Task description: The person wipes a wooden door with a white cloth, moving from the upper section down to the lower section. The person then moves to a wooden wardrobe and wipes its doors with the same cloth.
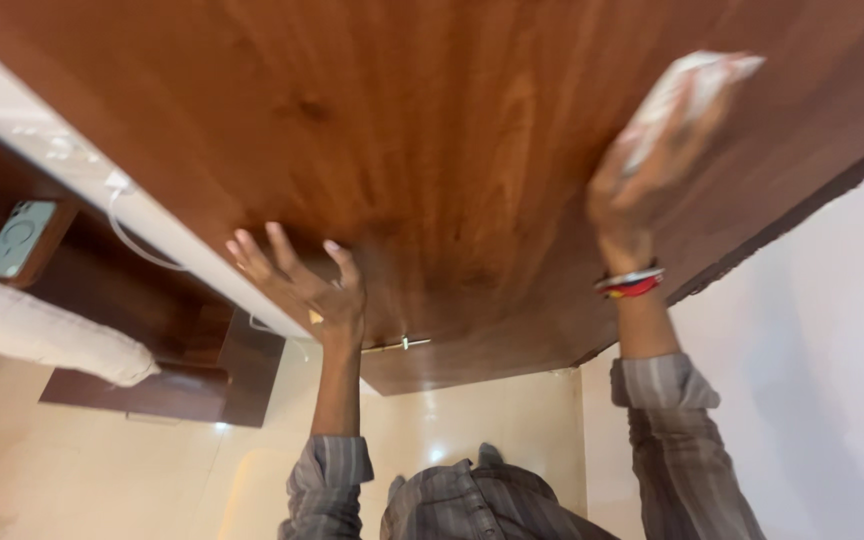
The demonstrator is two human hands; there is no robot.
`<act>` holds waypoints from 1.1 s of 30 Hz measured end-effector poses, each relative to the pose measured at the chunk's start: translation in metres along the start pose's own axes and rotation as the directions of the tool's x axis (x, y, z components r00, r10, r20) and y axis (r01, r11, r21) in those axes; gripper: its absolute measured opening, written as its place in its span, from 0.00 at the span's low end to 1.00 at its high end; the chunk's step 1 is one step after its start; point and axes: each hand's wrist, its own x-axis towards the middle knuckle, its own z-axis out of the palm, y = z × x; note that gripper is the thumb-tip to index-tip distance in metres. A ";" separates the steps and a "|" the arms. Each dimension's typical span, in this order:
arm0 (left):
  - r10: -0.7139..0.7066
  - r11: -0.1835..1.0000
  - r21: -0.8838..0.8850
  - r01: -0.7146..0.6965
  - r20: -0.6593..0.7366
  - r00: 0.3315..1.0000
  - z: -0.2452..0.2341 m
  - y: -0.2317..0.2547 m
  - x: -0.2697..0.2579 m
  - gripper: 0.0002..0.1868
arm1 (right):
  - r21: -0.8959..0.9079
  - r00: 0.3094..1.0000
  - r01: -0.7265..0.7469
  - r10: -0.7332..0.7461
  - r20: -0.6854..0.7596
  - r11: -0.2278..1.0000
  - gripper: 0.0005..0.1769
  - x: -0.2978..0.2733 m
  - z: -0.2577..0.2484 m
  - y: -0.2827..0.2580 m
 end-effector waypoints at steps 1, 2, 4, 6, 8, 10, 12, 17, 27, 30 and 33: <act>0.050 0.996 -0.070 -0.050 -0.001 0.999 0.006 0.010 -0.003 0.36 | -0.005 0.997 0.071 -0.070 0.044 0.997 0.29 -0.012 0.002 0.003; 0.099 0.985 -0.139 -0.099 -0.005 0.995 0.014 0.020 -0.005 0.36 | -0.006 0.986 0.142 -0.141 0.088 0.990 0.29 -0.024 0.003 0.007; 0.142 0.968 -0.205 -0.146 -0.031 0.989 0.027 0.035 -0.016 0.36 | -0.071 0.978 0.168 -0.157 0.138 0.983 0.29 -0.056 0.001 0.012; 0.143 0.964 -0.216 -0.158 -0.084 0.986 0.041 0.052 -0.025 0.35 | -0.055 0.990 0.109 -0.103 0.093 0.993 0.30 -0.072 -0.004 0.020; 0.143 0.961 -0.230 -0.153 -0.059 0.988 0.047 0.065 -0.033 0.34 | -0.078 0.997 0.008 -0.002 0.075 0.997 0.31 -0.068 -0.016 0.031; 0.156 0.961 -0.226 -0.157 -0.024 0.988 0.052 0.080 -0.042 0.34 | -0.134 0.987 -0.124 0.135 0.083 0.983 0.33 -0.050 -0.038 0.040; 0.191 0.962 -0.202 -0.183 0.021 0.981 0.055 0.096 -0.043 0.34 | -0.154 0.975 -0.220 0.222 -0.004 0.963 0.33 -0.012 -0.048 0.049; 0.557 0.813 -0.260 -0.521 0.087 0.826 0.064 0.133 -0.019 0.32 | -0.065 0.990 -0.143 0.142 -0.014 0.988 0.35 0.052 -0.049 0.045; 0.514 0.820 -0.337 -0.463 0.078 0.854 0.056 0.160 0.000 0.32 | -0.081 0.978 -0.040 0.056 0.200 0.996 0.31 -0.040 -0.049 0.035; 0.425 0.864 -0.357 -0.355 0.138 0.895 0.054 0.173 -0.014 0.33 | -0.076 0.965 -0.228 0.236 0.118 0.971 0.34 -0.043 -0.056 0.040; 0.420 0.859 -0.391 -0.331 0.165 0.892 0.052 0.185 -0.021 0.34 | -0.068 0.952 -0.304 0.305 0.009 0.950 0.35 -0.016 -0.064 0.050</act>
